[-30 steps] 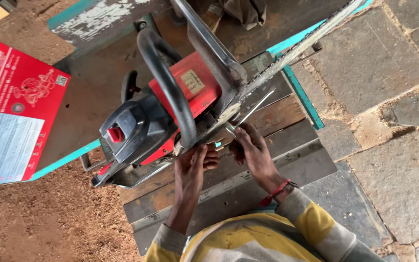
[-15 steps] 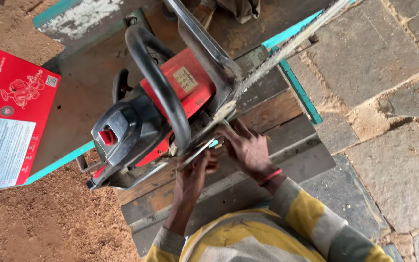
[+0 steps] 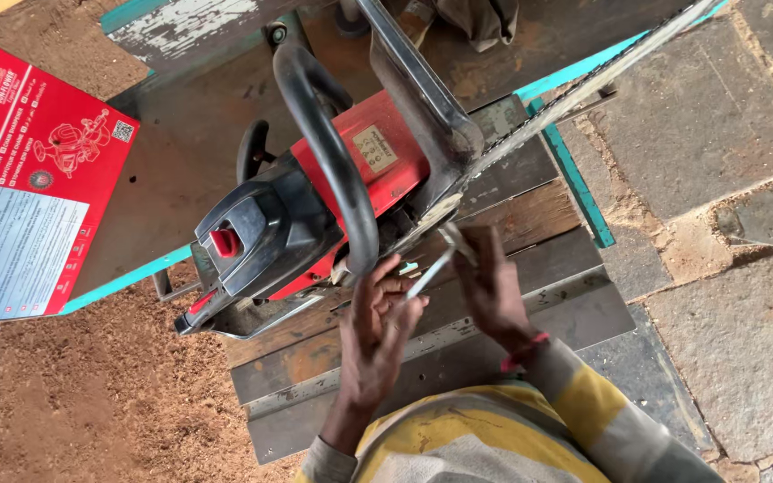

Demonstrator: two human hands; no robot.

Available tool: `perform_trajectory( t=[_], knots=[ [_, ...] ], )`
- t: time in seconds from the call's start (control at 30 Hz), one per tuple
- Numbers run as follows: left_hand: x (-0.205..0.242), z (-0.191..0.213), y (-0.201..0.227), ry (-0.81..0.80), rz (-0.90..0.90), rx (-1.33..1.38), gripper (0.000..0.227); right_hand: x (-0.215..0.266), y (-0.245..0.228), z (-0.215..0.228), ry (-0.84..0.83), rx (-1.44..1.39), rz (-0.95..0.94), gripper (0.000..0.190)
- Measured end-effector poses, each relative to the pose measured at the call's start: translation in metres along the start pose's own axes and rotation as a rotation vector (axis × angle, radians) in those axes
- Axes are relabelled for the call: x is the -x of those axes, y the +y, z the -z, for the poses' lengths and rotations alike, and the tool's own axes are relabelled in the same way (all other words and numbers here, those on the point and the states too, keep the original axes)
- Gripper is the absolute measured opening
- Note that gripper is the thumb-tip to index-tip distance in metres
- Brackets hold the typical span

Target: The person uses a T-wrench to loosen and remove the nuts securing the chainsaw's guide bar and chain. They then detach the guide bar and chain from the chainsaw body, placing them on the workbench. Finally, the person uses a brush to clean the guide bar.

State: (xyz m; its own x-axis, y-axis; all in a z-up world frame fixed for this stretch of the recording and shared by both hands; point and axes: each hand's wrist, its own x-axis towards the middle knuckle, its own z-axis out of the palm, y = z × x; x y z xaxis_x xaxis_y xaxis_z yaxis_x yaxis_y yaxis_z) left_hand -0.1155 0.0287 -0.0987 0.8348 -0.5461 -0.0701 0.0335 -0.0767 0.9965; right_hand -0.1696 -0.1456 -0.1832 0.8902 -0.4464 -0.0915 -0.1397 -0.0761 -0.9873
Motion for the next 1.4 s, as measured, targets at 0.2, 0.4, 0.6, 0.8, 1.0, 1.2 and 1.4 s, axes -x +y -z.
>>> perform_trajectory(
  t=[0.2,0.4,0.6,0.8,1.0,1.2,1.4],
  knots=[
    [0.002,-0.005,0.007,-0.11,0.037,0.045,0.068,-0.008,-0.026,0.023,-0.111,-0.429,-0.373,0.027],
    [-0.008,-0.004,-0.014,-0.068,0.176,0.136,0.059,-0.03,-0.041,0.037,-0.193,-0.557,-0.5,0.043],
    [-0.014,-0.001,-0.029,-0.003,0.243,0.183,0.055,-0.04,-0.042,0.042,-0.271,-0.548,-0.595,0.058],
    [-0.01,0.002,-0.034,0.047,0.364,0.265,0.055,-0.04,-0.027,0.039,-0.336,-0.9,-0.697,0.053],
    [-0.009,0.006,-0.032,0.078,0.432,0.267,0.054,-0.042,-0.021,0.03,-0.186,-1.084,-0.781,0.037],
    [-0.013,0.004,-0.034,0.102,0.503,0.333,0.054,-0.041,-0.032,0.032,-0.147,-1.034,-0.787,0.028],
    [-0.019,0.002,-0.038,0.125,0.56,0.544,0.054,-0.043,-0.03,0.019,0.005,-0.642,-0.616,0.025]
  ],
)
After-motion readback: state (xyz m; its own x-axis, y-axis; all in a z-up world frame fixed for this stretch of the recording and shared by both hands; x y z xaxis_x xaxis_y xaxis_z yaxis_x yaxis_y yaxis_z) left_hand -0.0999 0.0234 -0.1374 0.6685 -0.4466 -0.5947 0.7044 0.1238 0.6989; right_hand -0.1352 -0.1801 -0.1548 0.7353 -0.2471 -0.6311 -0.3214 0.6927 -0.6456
